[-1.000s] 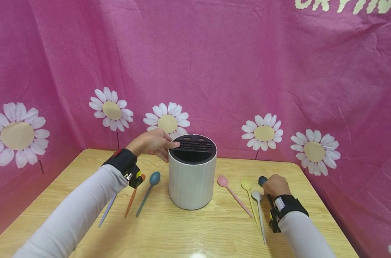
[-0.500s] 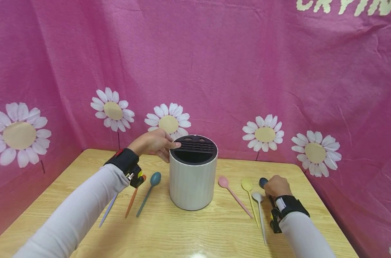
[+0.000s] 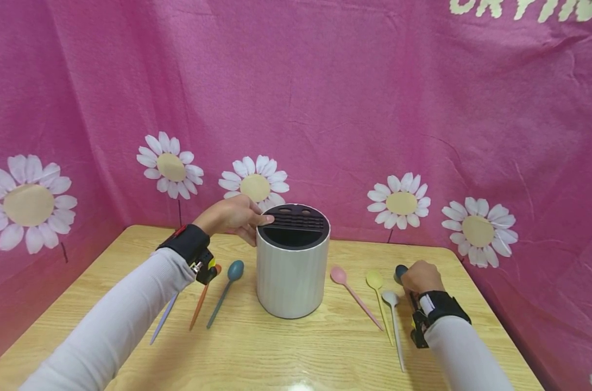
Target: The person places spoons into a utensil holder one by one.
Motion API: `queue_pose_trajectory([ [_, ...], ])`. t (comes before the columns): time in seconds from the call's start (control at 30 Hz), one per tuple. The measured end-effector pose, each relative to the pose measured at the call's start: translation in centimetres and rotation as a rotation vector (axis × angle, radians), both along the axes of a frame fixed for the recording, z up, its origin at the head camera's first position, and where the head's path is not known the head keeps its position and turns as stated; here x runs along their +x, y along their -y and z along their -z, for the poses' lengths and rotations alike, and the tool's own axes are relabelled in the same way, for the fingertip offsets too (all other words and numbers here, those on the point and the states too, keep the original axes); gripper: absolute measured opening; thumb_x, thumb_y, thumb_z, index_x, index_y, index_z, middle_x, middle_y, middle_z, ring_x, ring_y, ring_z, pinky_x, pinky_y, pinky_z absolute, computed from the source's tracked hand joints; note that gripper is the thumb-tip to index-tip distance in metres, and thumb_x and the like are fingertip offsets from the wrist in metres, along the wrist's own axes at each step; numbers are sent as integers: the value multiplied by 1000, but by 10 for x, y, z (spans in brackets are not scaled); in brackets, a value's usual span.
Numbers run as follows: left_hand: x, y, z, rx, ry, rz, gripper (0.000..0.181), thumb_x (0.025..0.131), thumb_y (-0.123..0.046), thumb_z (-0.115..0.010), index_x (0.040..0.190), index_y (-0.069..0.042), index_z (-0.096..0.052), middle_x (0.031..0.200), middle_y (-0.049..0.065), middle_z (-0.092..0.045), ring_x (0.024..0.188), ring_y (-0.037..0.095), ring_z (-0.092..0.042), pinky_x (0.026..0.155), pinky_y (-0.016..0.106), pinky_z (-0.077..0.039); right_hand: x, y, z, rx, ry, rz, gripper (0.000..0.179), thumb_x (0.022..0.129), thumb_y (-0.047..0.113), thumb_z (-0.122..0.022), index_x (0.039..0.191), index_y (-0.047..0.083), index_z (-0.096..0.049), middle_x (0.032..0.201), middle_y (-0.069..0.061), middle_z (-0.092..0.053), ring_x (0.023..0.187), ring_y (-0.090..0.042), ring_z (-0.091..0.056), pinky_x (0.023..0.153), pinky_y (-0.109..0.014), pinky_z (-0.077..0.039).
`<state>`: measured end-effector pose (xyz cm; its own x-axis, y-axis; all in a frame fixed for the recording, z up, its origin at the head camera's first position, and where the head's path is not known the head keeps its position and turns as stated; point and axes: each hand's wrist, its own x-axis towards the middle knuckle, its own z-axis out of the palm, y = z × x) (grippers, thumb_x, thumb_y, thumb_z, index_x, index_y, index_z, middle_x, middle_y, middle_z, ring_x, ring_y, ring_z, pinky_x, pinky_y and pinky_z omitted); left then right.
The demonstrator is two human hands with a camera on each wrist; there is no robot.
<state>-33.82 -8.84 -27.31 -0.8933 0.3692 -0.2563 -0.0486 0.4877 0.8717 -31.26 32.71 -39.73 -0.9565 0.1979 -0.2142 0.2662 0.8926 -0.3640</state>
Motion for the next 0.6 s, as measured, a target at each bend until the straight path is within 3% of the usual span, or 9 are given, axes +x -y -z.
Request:
queue_pose_trajectory([
  [0.37,0,1,0,20,18,-1,40,94,-16,-66,121,12,-57,98,19,-68,80,28,-68,71,42,-59,1,1,-7,-4,-18,-15,13,72,1,-70,72,-10,-63,59,-13,-60,49,-19,-60,46,-27,-55],
  [0.6,0,0,0,21,11,2,36,95,-17,-65,117,11,-61,96,19,-69,79,28,-68,70,42,-59,0,3,-16,-46,-4,-33,10,76,-1,-65,73,-10,-63,60,-15,-62,51,-23,-63,47,-30,-57],
])
